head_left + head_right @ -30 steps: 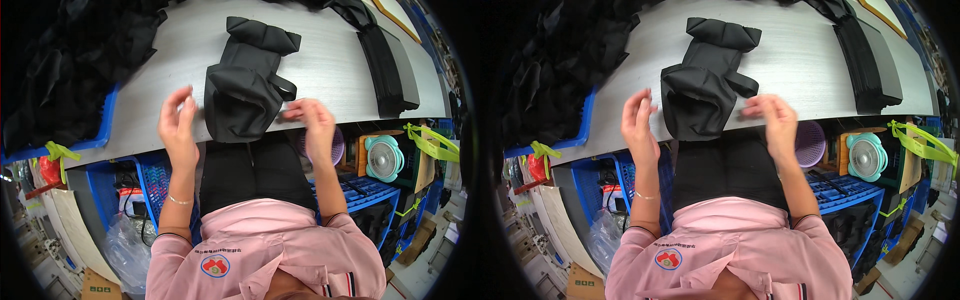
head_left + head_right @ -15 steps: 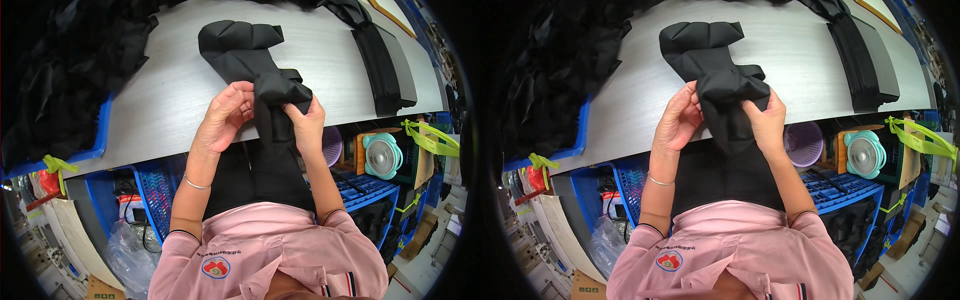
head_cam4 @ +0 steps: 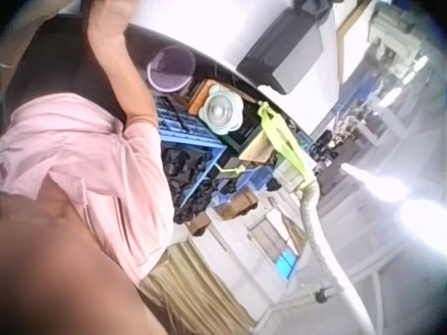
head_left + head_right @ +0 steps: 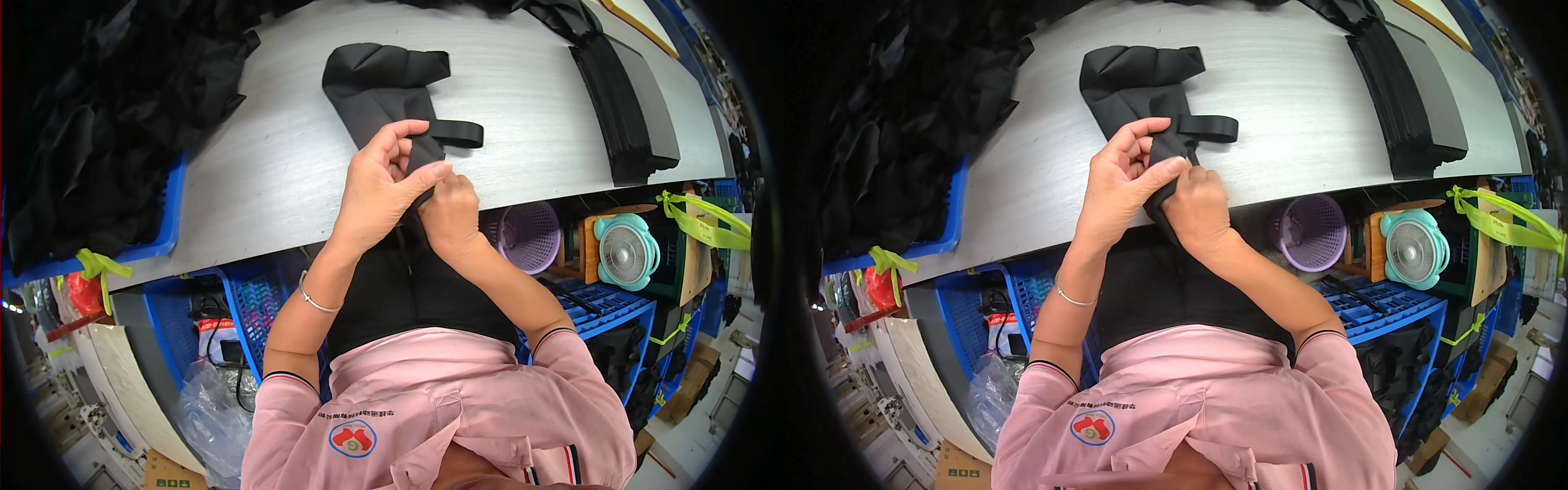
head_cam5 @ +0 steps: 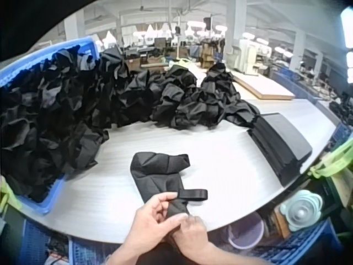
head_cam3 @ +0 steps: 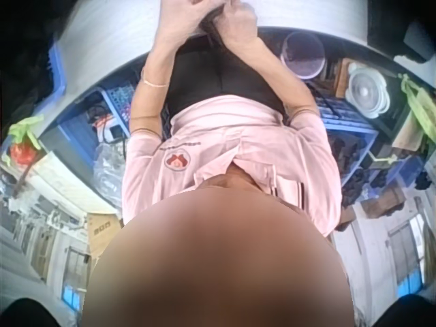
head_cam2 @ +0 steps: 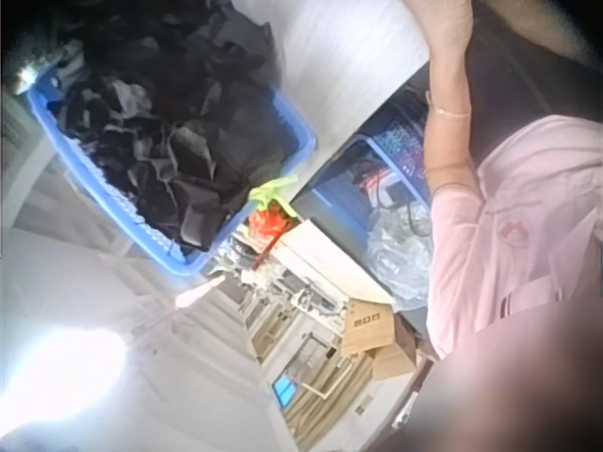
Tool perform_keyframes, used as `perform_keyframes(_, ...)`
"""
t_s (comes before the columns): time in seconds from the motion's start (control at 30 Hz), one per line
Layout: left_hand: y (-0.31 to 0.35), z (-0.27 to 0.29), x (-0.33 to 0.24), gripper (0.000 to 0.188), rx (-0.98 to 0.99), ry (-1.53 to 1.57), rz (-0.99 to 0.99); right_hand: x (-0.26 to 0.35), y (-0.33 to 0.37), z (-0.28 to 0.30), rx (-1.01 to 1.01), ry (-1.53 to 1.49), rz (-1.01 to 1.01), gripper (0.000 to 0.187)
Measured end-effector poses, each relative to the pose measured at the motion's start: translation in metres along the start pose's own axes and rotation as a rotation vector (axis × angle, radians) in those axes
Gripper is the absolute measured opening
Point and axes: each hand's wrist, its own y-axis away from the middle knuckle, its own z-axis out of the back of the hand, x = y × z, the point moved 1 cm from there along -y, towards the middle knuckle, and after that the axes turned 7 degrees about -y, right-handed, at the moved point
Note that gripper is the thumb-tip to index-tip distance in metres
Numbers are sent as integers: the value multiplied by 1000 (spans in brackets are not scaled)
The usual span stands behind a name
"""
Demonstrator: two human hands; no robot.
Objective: The recorder is folding and checking black fabric components at a workstation.
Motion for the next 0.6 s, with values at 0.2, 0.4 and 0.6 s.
perform_keyframes(0.2,1,27,-6,58,43,170,143,-25,-15,18,-28,-514,-236,27)
perform_keyframes(0.4,9,51,7,60,130,207,241,-67,-32,49,458,-1638,-743,27)
perform_keyframes(0.6,10,29,10,59,209,278,104,-27,-35,47,463,-1688,-709,17)
